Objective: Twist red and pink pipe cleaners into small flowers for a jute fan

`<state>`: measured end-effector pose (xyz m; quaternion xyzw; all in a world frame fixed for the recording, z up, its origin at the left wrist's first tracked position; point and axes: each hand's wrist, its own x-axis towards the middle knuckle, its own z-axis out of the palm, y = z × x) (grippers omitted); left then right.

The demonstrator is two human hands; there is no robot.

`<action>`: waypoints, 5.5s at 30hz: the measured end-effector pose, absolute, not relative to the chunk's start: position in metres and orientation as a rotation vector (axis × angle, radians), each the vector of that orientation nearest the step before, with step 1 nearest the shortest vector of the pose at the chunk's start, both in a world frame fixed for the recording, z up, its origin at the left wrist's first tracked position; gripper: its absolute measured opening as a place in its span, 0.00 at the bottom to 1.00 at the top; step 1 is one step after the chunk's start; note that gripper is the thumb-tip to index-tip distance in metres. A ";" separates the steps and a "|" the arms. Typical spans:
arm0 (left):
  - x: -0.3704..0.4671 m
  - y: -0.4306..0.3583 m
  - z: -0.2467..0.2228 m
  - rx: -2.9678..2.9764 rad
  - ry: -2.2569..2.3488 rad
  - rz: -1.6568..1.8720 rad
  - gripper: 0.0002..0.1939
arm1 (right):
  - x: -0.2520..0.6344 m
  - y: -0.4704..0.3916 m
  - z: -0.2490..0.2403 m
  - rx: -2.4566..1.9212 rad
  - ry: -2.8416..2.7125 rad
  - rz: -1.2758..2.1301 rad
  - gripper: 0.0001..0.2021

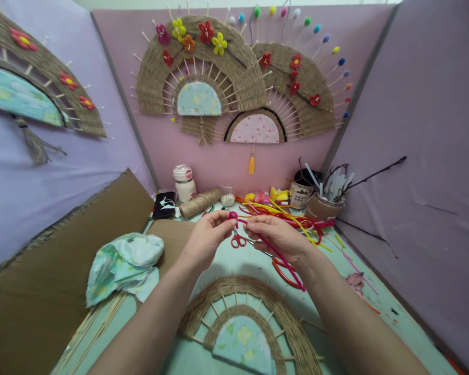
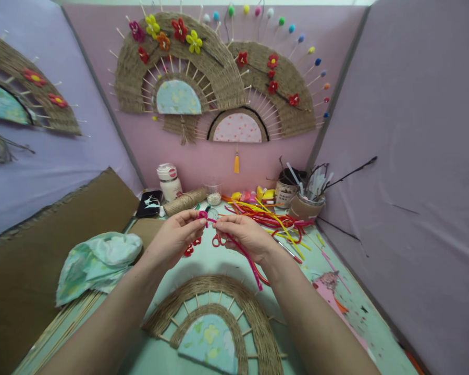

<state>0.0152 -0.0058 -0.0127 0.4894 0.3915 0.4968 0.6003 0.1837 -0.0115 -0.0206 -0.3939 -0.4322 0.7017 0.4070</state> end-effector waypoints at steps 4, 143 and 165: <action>0.016 -0.007 -0.009 1.048 0.891 1.167 0.13 | 0.181 -0.011 -0.019 -0.822 -1.018 1.875 0.11; 0.020 -0.012 -0.014 1.148 0.930 1.138 0.07 | 0.184 -0.014 -0.024 -0.868 -2.099 -0.167 0.08; 0.028 -0.008 -0.034 1.644 1.132 1.292 0.03 | 0.177 -0.018 -0.023 -1.218 -1.966 0.286 0.08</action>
